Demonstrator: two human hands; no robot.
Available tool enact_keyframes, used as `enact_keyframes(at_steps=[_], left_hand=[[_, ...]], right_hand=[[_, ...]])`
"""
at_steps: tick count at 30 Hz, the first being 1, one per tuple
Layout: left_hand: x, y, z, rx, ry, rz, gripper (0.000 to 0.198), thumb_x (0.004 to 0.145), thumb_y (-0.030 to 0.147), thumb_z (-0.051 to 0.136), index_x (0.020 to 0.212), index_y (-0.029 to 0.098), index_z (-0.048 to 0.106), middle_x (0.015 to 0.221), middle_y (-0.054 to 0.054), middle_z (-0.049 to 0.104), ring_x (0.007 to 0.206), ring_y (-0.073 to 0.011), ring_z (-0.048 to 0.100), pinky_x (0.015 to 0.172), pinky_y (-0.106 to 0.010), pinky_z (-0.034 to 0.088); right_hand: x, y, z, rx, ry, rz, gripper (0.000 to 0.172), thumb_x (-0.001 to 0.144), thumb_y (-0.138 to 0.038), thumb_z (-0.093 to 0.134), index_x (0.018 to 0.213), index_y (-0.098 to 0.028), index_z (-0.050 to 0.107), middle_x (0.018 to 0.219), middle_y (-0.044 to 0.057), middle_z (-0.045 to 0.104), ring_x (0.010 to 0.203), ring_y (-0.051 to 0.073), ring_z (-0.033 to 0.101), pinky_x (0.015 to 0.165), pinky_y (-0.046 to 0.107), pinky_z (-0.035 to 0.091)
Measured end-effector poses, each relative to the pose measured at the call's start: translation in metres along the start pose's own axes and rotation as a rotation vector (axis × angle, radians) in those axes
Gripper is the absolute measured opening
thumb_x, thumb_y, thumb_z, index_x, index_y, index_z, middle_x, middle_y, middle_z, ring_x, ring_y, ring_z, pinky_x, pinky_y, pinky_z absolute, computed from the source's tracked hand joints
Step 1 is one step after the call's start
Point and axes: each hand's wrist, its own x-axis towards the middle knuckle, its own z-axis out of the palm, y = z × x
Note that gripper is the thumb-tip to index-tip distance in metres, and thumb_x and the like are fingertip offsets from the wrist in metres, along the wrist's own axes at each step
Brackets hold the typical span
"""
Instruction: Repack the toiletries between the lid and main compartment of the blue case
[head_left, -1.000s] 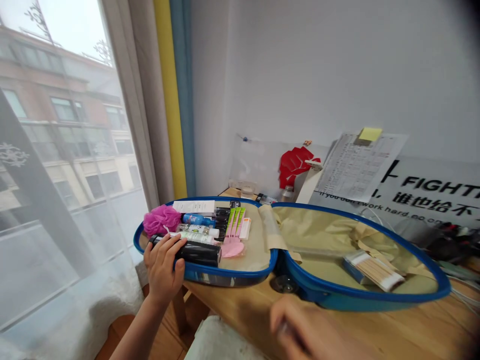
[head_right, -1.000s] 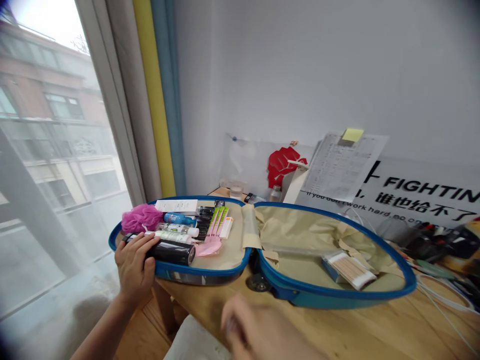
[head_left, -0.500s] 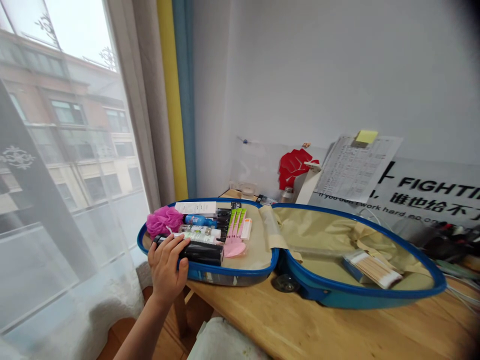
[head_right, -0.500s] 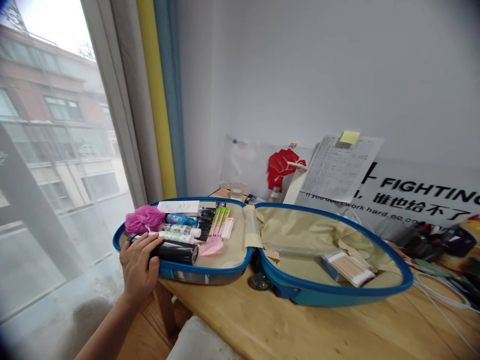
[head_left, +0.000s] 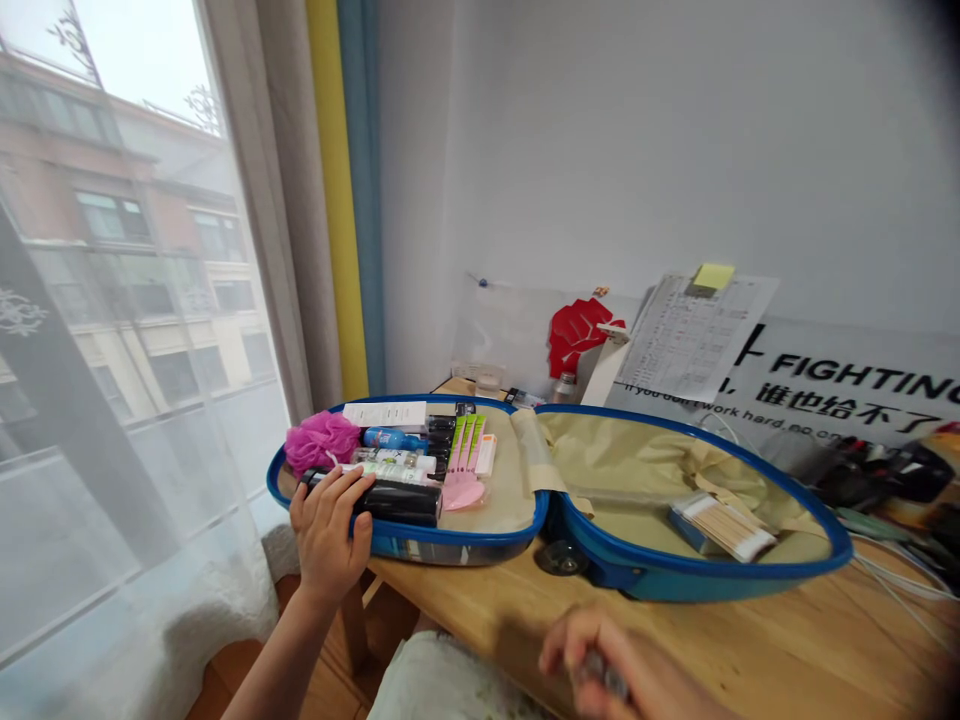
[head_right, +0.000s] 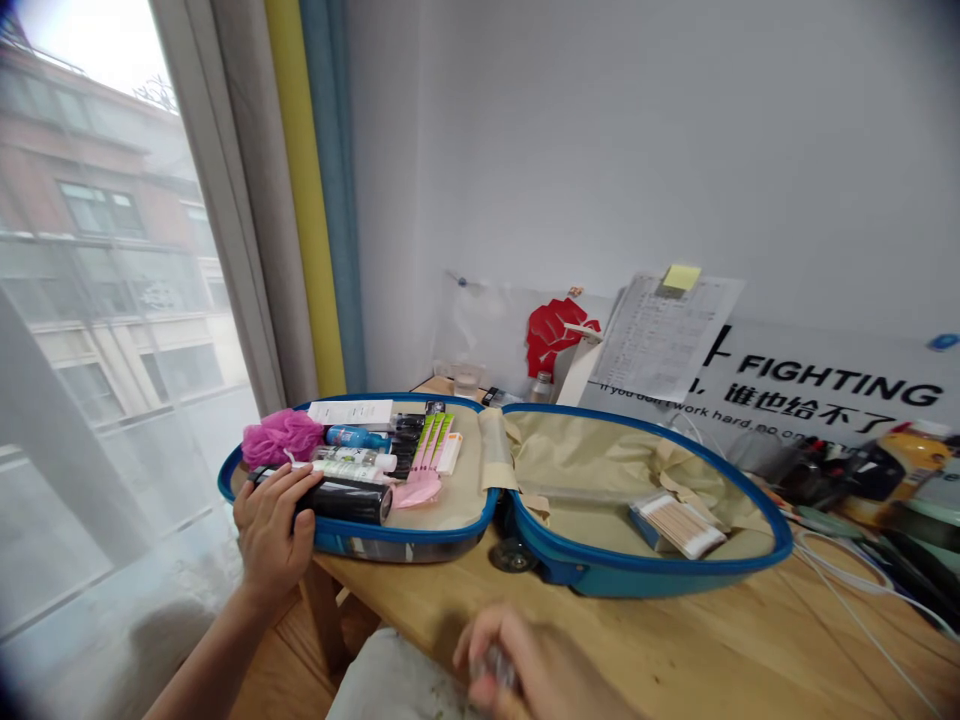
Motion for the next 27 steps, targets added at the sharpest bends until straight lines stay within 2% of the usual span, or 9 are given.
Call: enact_keyframes(at_steps=[3,5,7,9,13,16,18,22,27], left_hand=[[0.000,0.000,0.000,0.000,0.000,0.000,0.036,0.089,0.029,0.039,0.119,0.021,0.057,0.116,-0.010,0.064,0.122,-0.0251,0.048,0.111,-0.046,0.018],[0.001,0.000,-0.001,0.000,0.006,0.004,0.035,0.089,0.028,0.039,0.118,0.021,0.057,0.116,-0.010,0.064,0.121,-0.0250,0.049,0.111,-0.046,0.018],[0.001,0.001,-0.001,0.000,0.008,0.006,0.035,0.089,0.028,0.039,0.118,0.021,0.058,0.115,-0.009,0.064,0.121,-0.0248,0.049,0.111,-0.046,0.018],[0.001,0.001,-0.001,-0.004,0.009,0.003,0.035,0.089,0.029,0.039,0.118,0.022,0.058,0.115,-0.009,0.064,0.120,-0.0247,0.049,0.111,-0.045,0.018],[0.000,0.000,-0.001,-0.001,0.003,0.010,0.036,0.089,0.028,0.039,0.118,0.021,0.058,0.115,-0.009,0.064,0.120,-0.0249,0.049,0.111,-0.046,0.018],[0.000,0.000,-0.001,0.005,-0.005,0.009,0.036,0.089,0.028,0.038,0.119,0.022,0.057,0.116,-0.009,0.064,0.120,-0.0250,0.049,0.111,-0.046,0.019],[0.000,0.000,-0.001,0.002,-0.003,0.001,0.036,0.089,0.029,0.038,0.119,0.022,0.057,0.116,-0.009,0.064,0.121,-0.0250,0.049,0.111,-0.046,0.019],[0.001,0.000,-0.001,0.000,0.003,0.005,0.036,0.090,0.029,0.038,0.119,0.022,0.058,0.115,-0.009,0.064,0.121,-0.0249,0.049,0.111,-0.045,0.019],[0.002,0.001,0.000,0.002,0.023,0.012,0.035,0.090,0.029,0.037,0.118,0.022,0.058,0.113,-0.009,0.065,0.119,-0.0248,0.050,0.110,-0.046,0.020]], right_hand=[[0.029,-0.007,-0.054,0.029,0.193,-0.019,0.021,0.091,-0.044,0.037,0.095,-0.027,0.048,0.075,0.002,0.065,0.069,0.015,0.058,0.068,0.030,0.046],[0.057,-0.010,-0.083,0.002,0.261,-0.027,0.023,0.091,-0.042,0.036,0.098,-0.024,0.048,0.067,0.000,0.062,0.064,0.014,0.055,0.067,0.028,0.043],[0.090,-0.010,-0.103,-0.083,0.276,-0.045,0.024,0.091,-0.039,0.039,0.100,-0.021,0.052,0.069,0.000,0.063,0.065,0.014,0.055,0.067,0.027,0.042],[0.122,-0.006,-0.116,-0.247,0.236,-0.075,0.027,0.090,-0.033,0.040,0.105,-0.020,0.058,0.080,0.003,0.066,0.072,0.015,0.057,0.070,0.027,0.043],[0.173,0.007,-0.127,-0.557,0.073,-0.129,0.034,0.087,-0.017,0.043,0.113,-0.019,0.065,0.105,0.009,0.067,0.093,0.018,0.060,0.082,0.028,0.043],[0.193,0.017,-0.129,-0.613,0.033,-0.134,0.039,0.081,-0.006,0.047,0.110,-0.021,0.067,0.104,0.008,0.068,0.092,0.018,0.062,0.082,0.028,0.043],[0.197,0.023,-0.130,-0.638,0.048,-0.125,0.038,0.080,-0.006,0.048,0.112,-0.019,0.065,0.099,0.009,0.069,0.088,0.019,0.063,0.077,0.028,0.043],[0.192,0.030,-0.131,-0.667,0.091,-0.134,0.025,0.086,-0.016,0.049,0.105,-0.016,0.065,0.094,0.010,0.070,0.083,0.020,0.063,0.071,0.028,0.043],[0.188,0.035,-0.125,-0.694,0.031,-0.204,0.017,0.083,-0.016,0.054,0.089,-0.020,0.069,0.094,0.005,0.070,0.085,0.017,0.062,0.073,0.025,0.041]])
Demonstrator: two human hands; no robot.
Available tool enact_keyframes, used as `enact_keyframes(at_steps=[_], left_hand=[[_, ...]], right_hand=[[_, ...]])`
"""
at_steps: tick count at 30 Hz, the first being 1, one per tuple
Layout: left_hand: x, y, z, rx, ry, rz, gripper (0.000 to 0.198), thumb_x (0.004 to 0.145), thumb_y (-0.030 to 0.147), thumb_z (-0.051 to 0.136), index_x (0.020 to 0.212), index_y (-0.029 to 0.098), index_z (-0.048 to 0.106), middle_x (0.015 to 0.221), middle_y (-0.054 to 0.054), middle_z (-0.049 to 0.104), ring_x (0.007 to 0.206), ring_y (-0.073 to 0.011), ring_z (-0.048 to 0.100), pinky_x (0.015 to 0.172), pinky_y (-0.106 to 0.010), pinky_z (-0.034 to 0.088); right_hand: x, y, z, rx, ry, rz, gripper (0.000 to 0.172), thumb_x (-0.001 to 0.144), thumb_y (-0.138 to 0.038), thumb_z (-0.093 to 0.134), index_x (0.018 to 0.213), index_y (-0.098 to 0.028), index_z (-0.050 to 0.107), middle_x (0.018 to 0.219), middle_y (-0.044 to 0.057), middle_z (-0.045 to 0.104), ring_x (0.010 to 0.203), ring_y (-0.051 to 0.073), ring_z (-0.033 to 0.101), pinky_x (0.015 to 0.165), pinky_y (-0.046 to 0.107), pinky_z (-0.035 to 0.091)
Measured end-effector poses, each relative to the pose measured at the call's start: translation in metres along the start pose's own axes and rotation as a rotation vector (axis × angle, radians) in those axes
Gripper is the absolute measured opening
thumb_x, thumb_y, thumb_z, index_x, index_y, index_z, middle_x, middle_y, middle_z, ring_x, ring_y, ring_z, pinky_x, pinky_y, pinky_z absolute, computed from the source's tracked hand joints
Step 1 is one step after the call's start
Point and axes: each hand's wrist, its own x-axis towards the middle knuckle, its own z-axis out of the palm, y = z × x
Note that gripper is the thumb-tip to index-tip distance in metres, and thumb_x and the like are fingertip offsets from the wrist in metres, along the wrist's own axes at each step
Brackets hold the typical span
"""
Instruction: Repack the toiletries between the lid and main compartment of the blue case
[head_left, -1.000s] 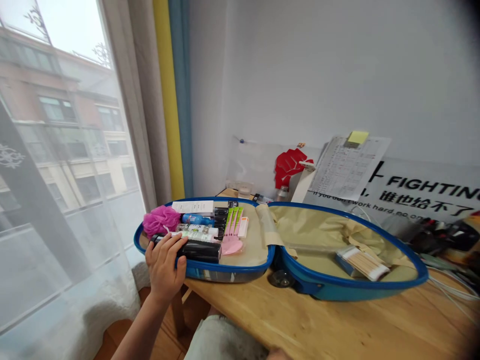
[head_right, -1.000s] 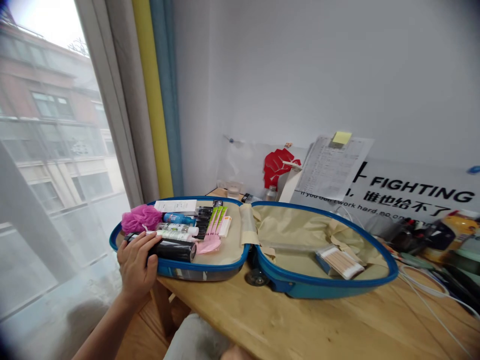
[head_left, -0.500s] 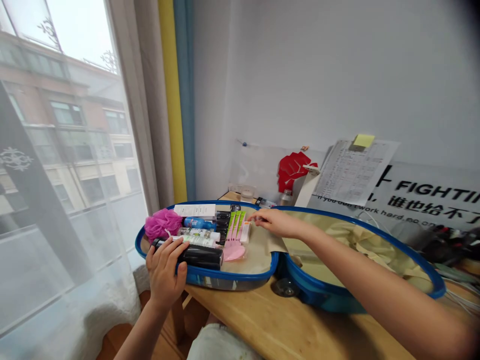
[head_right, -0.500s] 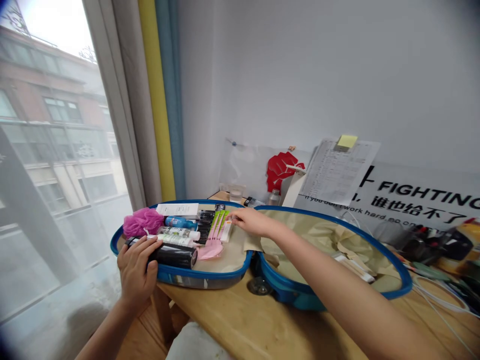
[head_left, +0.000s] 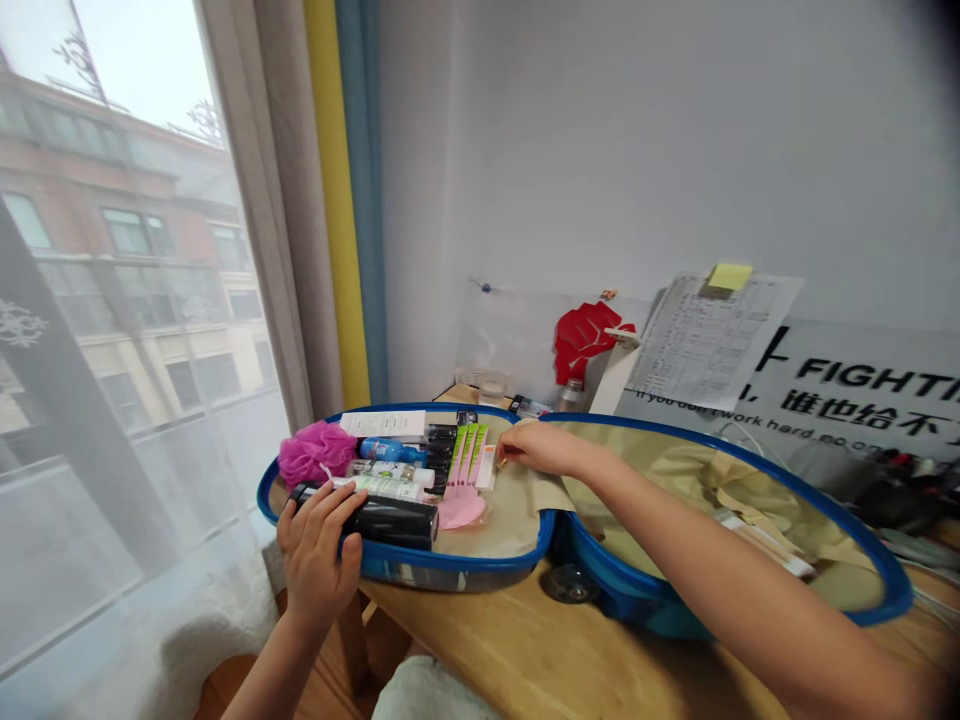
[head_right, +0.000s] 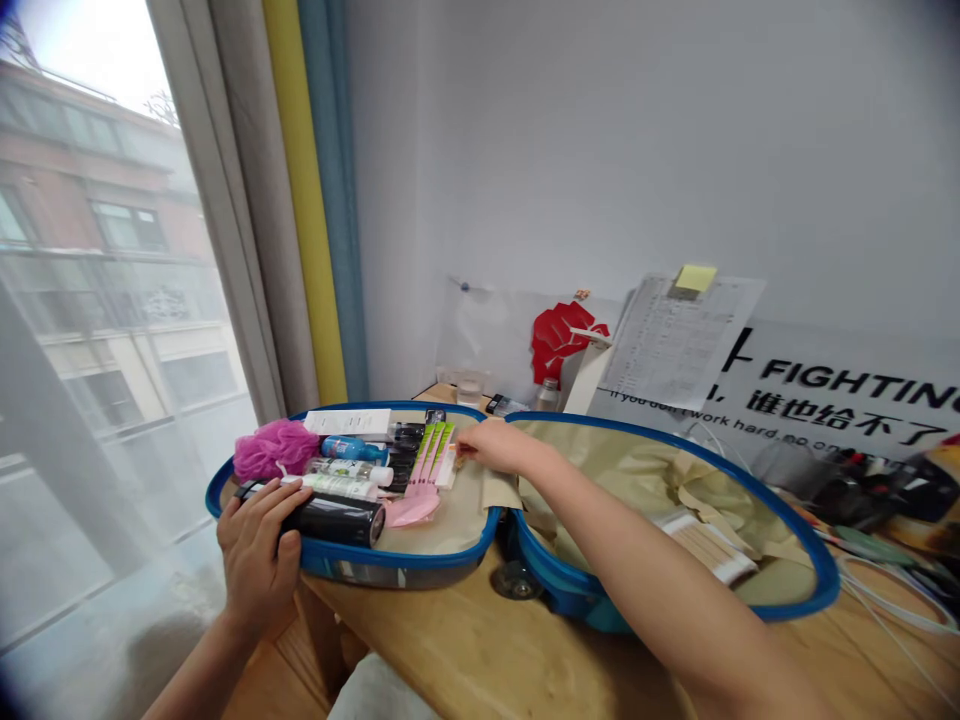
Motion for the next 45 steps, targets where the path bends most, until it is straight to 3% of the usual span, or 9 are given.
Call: enact_keyframes(at_steps=[7,13,21,26,32,36,40,45], left_hand=[[0.000,0.000,-0.001,0.002,-0.005,-0.001,0.035,0.091,0.031,0.036,0.117,0.022,0.057,0.113,-0.009,0.064,0.119,-0.0249,0.050,0.110,-0.046,0.019],[0.000,-0.001,-0.001,0.005,-0.012,0.014,0.035,0.090,0.029,0.038,0.118,0.021,0.058,0.114,-0.010,0.064,0.120,-0.0249,0.049,0.110,-0.046,0.020],[0.000,0.001,-0.001,0.016,-0.001,0.025,0.034,0.090,0.027,0.037,0.116,0.019,0.058,0.113,-0.010,0.064,0.120,-0.0246,0.049,0.110,-0.046,0.019],[0.000,0.000,0.000,0.015,-0.002,0.006,0.035,0.090,0.029,0.036,0.116,0.020,0.058,0.113,-0.009,0.064,0.120,-0.0243,0.049,0.111,-0.045,0.019],[0.000,0.000,0.000,0.017,0.000,0.017,0.034,0.090,0.029,0.036,0.115,0.019,0.058,0.113,-0.010,0.064,0.120,-0.0245,0.049,0.110,-0.046,0.020],[0.002,0.001,-0.001,0.026,0.001,0.025,0.034,0.090,0.028,0.036,0.116,0.020,0.057,0.112,-0.010,0.064,0.119,-0.0248,0.049,0.110,-0.046,0.020],[0.004,0.002,-0.001,0.033,0.010,0.049,0.033,0.090,0.027,0.036,0.115,0.019,0.057,0.110,-0.011,0.064,0.117,-0.0246,0.050,0.109,-0.045,0.020],[0.003,0.001,-0.001,0.037,-0.004,0.049,0.033,0.090,0.025,0.036,0.115,0.018,0.057,0.112,-0.011,0.064,0.119,-0.0250,0.049,0.110,-0.046,0.020]], right_hand=[[0.010,-0.005,0.011,-0.038,-0.056,-0.078,0.016,0.080,-0.015,0.057,0.085,-0.021,0.071,0.092,0.004,0.069,0.081,0.015,0.060,0.072,0.024,0.040],[0.011,-0.008,0.008,-0.037,-0.026,-0.053,0.017,0.081,-0.017,0.057,0.088,-0.022,0.072,0.097,0.004,0.068,0.084,0.015,0.061,0.076,0.023,0.041],[-0.001,0.003,0.000,0.006,0.234,0.288,0.025,0.091,-0.025,0.044,0.102,-0.017,0.064,0.104,0.011,0.068,0.094,0.021,0.062,0.078,0.028,0.041],[-0.004,0.006,-0.003,0.064,0.345,0.432,0.036,0.090,-0.016,0.034,0.120,-0.010,0.052,0.100,0.013,0.068,0.086,0.020,0.063,0.075,0.029,0.043],[-0.006,0.007,-0.002,0.078,0.298,0.286,0.041,0.084,-0.007,0.041,0.118,-0.017,0.062,0.108,0.009,0.062,0.087,0.013,0.060,0.078,0.024,0.044],[-0.006,0.009,0.000,0.049,0.246,0.172,0.039,0.085,-0.011,0.046,0.119,-0.018,0.064,0.104,0.010,0.063,0.087,0.014,0.059,0.078,0.025,0.043],[-0.004,0.008,0.002,0.006,0.156,0.022,0.028,0.082,-0.014,0.056,0.103,-0.024,0.073,0.093,0.005,0.069,0.090,0.017,0.057,0.083,0.028,0.040],[-0.002,0.004,0.010,-0.051,0.090,-0.071,0.021,0.077,-0.019,0.065,0.089,-0.032,0.076,0.099,0.002,0.070,0.094,0.018,0.055,0.086,0.034,0.035]])
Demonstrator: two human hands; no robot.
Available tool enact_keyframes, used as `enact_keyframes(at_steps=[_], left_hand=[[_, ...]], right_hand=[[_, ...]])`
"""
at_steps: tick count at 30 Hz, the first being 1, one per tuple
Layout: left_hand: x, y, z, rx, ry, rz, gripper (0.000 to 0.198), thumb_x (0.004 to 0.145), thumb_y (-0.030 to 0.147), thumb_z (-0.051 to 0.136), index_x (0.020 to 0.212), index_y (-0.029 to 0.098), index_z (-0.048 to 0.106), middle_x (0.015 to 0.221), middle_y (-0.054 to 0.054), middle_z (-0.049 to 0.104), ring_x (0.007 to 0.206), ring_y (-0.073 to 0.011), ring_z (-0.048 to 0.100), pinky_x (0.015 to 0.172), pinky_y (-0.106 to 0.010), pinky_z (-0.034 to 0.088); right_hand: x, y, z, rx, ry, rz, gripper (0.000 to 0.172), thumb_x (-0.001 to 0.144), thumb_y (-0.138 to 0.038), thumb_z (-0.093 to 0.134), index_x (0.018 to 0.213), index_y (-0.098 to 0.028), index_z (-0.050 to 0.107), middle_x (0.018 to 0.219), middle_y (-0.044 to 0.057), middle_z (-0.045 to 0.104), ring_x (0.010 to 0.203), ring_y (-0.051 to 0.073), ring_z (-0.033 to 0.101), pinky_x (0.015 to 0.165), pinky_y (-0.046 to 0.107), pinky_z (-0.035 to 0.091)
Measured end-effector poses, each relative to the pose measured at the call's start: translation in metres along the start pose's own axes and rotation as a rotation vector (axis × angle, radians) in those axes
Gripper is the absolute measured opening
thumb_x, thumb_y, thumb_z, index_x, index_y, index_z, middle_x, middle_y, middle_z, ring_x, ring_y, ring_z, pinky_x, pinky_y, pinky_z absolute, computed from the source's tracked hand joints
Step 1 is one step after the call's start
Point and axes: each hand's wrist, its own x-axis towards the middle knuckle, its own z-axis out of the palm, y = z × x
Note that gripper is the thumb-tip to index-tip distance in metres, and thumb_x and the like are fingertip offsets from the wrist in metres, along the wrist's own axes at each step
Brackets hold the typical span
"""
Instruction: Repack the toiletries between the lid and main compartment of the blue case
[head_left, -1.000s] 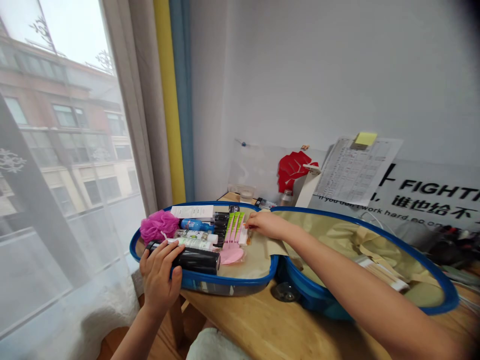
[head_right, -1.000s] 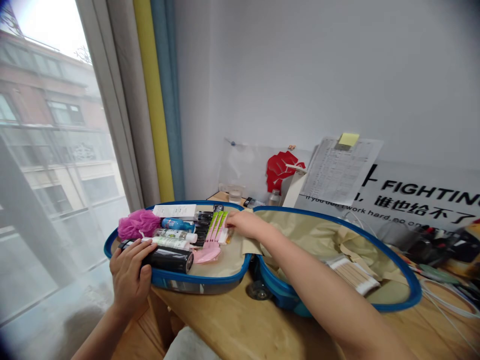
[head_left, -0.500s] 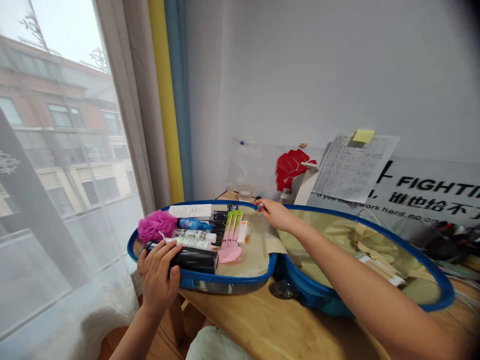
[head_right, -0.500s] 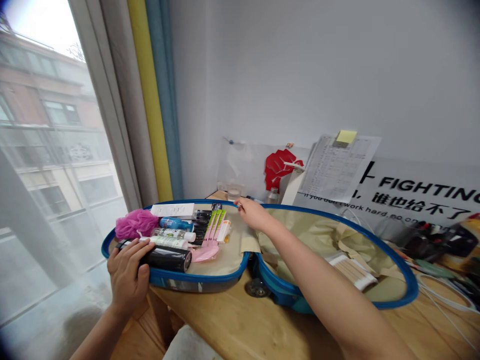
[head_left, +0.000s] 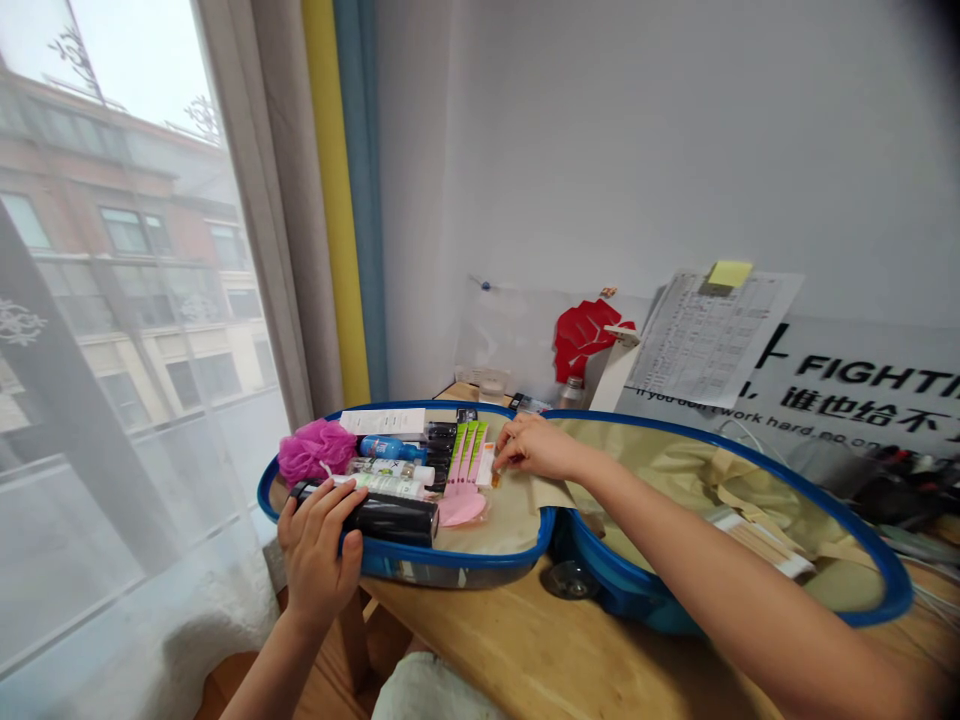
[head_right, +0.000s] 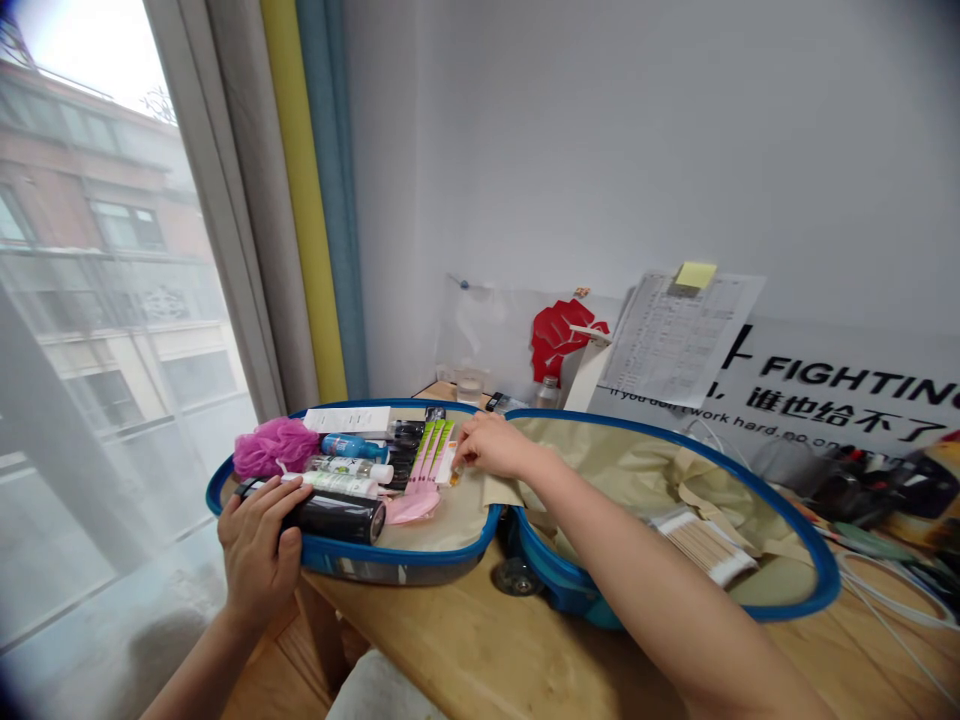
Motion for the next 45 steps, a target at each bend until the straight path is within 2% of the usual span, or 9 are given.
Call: enact_keyframes(at_steps=[10,14,19,22,28,32,35,38,45], left_hand=[[-0.001,0.001,0.000,-0.010,-0.002,-0.009,0.034,0.089,0.026,0.036,0.116,0.019,0.056,0.112,-0.011,0.064,0.119,-0.0248,0.049,0.110,-0.046,0.019],[-0.002,0.000,0.000,-0.013,-0.002,-0.018,0.034,0.090,0.027,0.036,0.116,0.019,0.056,0.113,-0.011,0.064,0.120,-0.0251,0.049,0.110,-0.046,0.019],[-0.004,0.000,0.001,-0.029,-0.010,-0.051,0.035,0.089,0.028,0.036,0.117,0.021,0.057,0.114,-0.010,0.064,0.120,-0.0248,0.049,0.110,-0.046,0.019],[-0.004,-0.001,0.001,-0.026,-0.015,-0.054,0.035,0.089,0.029,0.036,0.117,0.021,0.057,0.114,-0.010,0.064,0.120,-0.0251,0.049,0.110,-0.047,0.019],[-0.003,0.000,0.001,-0.029,-0.009,-0.054,0.035,0.090,0.030,0.036,0.117,0.022,0.057,0.114,-0.010,0.064,0.119,-0.0250,0.050,0.110,-0.046,0.020],[-0.002,0.000,0.001,-0.032,-0.001,-0.043,0.036,0.090,0.030,0.036,0.118,0.022,0.057,0.113,-0.010,0.064,0.120,-0.0250,0.050,0.110,-0.046,0.020],[-0.002,-0.001,0.000,-0.028,-0.004,-0.035,0.035,0.090,0.029,0.037,0.118,0.021,0.056,0.113,-0.010,0.064,0.119,-0.0248,0.049,0.110,-0.045,0.020],[-0.002,-0.001,0.000,-0.026,-0.005,-0.027,0.035,0.090,0.028,0.037,0.118,0.021,0.056,0.113,-0.011,0.064,0.120,-0.0250,0.049,0.110,-0.046,0.020],[-0.002,-0.001,0.001,-0.031,-0.003,-0.028,0.035,0.091,0.030,0.036,0.117,0.021,0.057,0.112,-0.010,0.064,0.119,-0.0248,0.049,0.110,-0.046,0.020]], right_hand=[[0.003,0.000,0.007,-0.018,-0.040,0.023,0.026,0.077,-0.014,0.062,0.091,-0.031,0.076,0.106,0.000,0.069,0.096,0.015,0.059,0.086,0.027,0.039],[0.000,-0.004,-0.006,-0.024,0.045,0.164,0.027,0.082,-0.017,0.056,0.100,-0.030,0.072,0.111,0.001,0.068,0.098,0.016,0.060,0.078,0.025,0.041],[-0.008,-0.011,-0.022,-0.014,0.169,0.406,0.033,0.092,-0.042,0.040,0.108,-0.023,0.061,0.085,0.003,0.070,0.075,0.018,0.062,0.059,0.026,0.036],[-0.011,-0.014,-0.026,0.021,0.207,0.471,0.036,0.095,-0.036,0.030,0.117,-0.018,0.052,0.082,0.005,0.068,0.073,0.018,0.062,0.060,0.026,0.036],[-0.012,-0.012,-0.024,0.056,0.139,0.293,0.026,0.088,-0.016,0.043,0.105,-0.021,0.062,0.113,0.007,0.061,0.093,0.014,0.061,0.078,0.024,0.041],[-0.011,-0.010,-0.022,0.120,0.053,0.124,0.025,0.083,-0.018,0.056,0.105,-0.022,0.066,0.098,0.004,0.067,0.088,0.015,0.061,0.077,0.025,0.043],[-0.011,-0.012,-0.022,0.152,-0.014,0.091,0.020,0.081,-0.020,0.061,0.099,-0.022,0.067,0.090,0.002,0.070,0.083,0.015,0.062,0.074,0.026,0.042],[-0.010,-0.016,-0.019,0.110,-0.041,0.035,0.010,0.076,-0.019,0.066,0.084,-0.023,0.072,0.091,0.002,0.069,0.091,0.016,0.060,0.083,0.028,0.040],[-0.006,-0.013,-0.009,-0.039,-0.070,0.029,0.011,0.074,-0.021,0.069,0.079,-0.029,0.075,0.094,0.002,0.067,0.095,0.018,0.057,0.091,0.033,0.034]])
